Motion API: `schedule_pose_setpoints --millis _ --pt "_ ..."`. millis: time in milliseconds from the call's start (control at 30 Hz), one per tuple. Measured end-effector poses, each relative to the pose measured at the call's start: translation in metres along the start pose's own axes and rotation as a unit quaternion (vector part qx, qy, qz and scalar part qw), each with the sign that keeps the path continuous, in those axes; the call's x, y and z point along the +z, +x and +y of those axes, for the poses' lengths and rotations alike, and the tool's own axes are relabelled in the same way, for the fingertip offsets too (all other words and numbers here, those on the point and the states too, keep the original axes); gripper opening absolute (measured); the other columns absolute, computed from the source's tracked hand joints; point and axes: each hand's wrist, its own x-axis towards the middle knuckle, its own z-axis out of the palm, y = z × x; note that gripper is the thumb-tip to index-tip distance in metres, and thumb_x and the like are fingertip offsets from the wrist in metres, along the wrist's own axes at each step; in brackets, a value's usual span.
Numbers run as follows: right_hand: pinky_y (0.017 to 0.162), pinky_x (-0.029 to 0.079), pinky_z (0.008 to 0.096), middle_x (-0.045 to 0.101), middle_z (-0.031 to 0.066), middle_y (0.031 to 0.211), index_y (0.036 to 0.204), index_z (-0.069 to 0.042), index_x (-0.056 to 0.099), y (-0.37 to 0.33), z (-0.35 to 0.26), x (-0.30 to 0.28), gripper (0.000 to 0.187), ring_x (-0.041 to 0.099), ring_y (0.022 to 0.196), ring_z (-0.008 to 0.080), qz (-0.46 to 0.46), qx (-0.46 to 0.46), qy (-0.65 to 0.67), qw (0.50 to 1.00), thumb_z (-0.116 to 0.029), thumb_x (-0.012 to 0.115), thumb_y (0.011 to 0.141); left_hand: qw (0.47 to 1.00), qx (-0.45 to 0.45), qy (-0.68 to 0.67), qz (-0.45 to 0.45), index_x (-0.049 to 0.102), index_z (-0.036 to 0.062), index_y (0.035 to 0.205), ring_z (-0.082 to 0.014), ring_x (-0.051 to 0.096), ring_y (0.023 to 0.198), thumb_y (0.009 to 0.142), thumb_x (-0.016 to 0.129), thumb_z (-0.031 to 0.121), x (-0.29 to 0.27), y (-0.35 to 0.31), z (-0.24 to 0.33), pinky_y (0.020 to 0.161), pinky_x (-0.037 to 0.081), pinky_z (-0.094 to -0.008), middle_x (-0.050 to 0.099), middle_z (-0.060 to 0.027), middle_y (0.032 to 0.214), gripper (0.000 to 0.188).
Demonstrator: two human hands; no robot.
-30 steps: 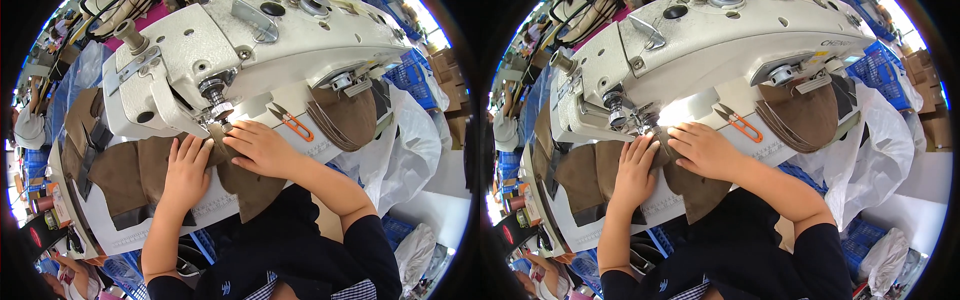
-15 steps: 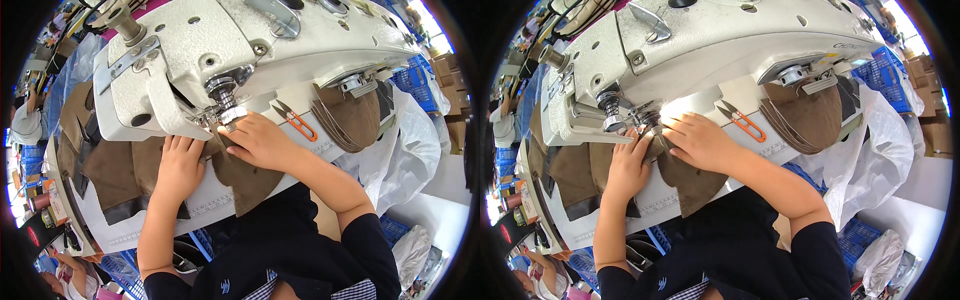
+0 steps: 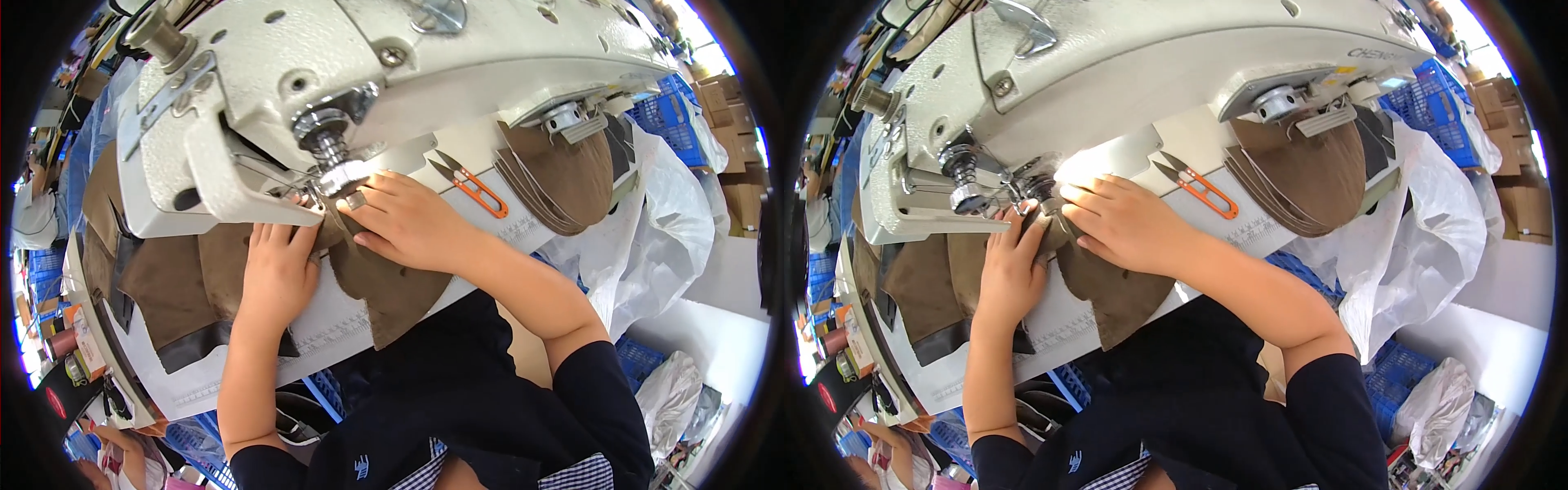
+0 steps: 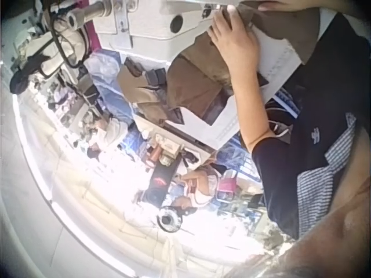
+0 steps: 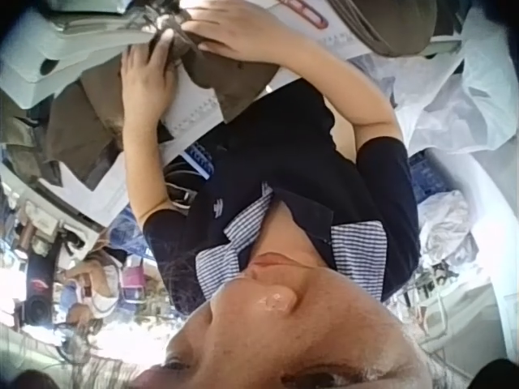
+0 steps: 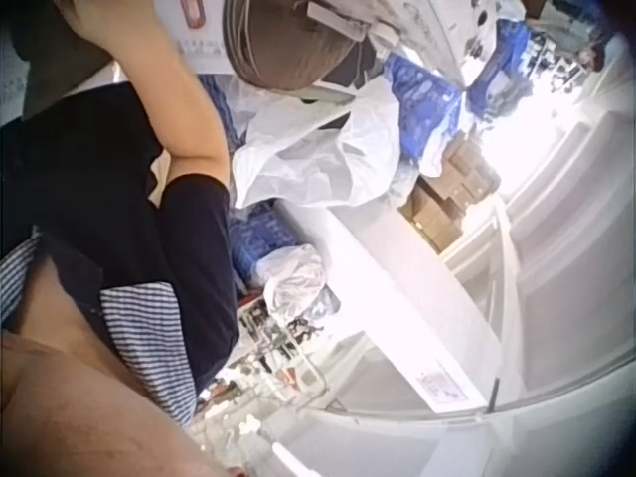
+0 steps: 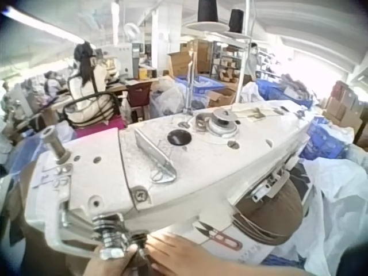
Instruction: Operator uses an industrial sewing machine to stitch together panels for boots and then hands the parts to another worker.
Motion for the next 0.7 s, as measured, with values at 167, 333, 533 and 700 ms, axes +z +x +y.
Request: schedule_pose_setpoints --millis 167,333,533,700 --pt "0.100 0.041 0.0386 0.055 0.0112 0.125 0.113 -0.005 0.055 -0.0018 -0.0015 -0.0031 0.041 0.051 0.113 0.0278 -0.034 0.011 -0.006 0.999 -0.019 0.070 0.077 1.000 -0.016 -0.008 -0.006 0.060 0.0006 0.114 -0.0413 0.048 0.117 0.066 0.057 -0.004 0.0004 0.0021 0.0019 0.101 0.040 -0.0499 0.054 -0.0190 0.122 0.048" --pt "0.099 0.042 0.0405 0.058 0.0108 0.115 0.114 -0.006 0.057 -0.0017 -0.0011 -0.0011 0.041 0.052 0.111 0.0286 -0.020 0.012 -0.007 1.000 -0.020 0.069 0.078 1.000 -0.008 -0.028 0.007 0.060 -0.0006 0.108 -0.0390 0.049 0.114 0.066 0.056 -0.004 -0.0007 0.0053 0.0047 0.102 0.039 -0.0494 0.054 -0.0187 0.115 0.042" --pt "0.100 0.041 0.0431 0.059 0.0115 0.109 0.117 -0.006 0.058 -0.0017 -0.0028 -0.0029 0.040 0.052 0.113 0.0300 -0.018 0.011 0.008 1.000 -0.019 0.069 0.080 1.000 -0.012 -0.019 0.000 0.059 -0.0008 0.107 -0.0372 0.051 0.112 0.067 0.056 -0.003 -0.0024 0.0028 0.0034 0.102 0.038 -0.0500 0.054 -0.0183 0.111 0.040" --pt "0.101 0.040 0.0433 0.057 0.0108 0.111 0.116 -0.007 0.059 -0.0022 -0.0012 -0.0042 0.039 0.050 0.116 0.0299 -0.017 -0.001 0.006 1.000 -0.018 0.069 0.079 0.999 0.041 -0.008 -0.005 0.063 0.0020 0.113 -0.0363 0.052 0.114 0.067 0.053 -0.006 -0.0092 0.0036 -0.0003 0.100 0.040 -0.0453 0.057 -0.0141 0.120 0.047"
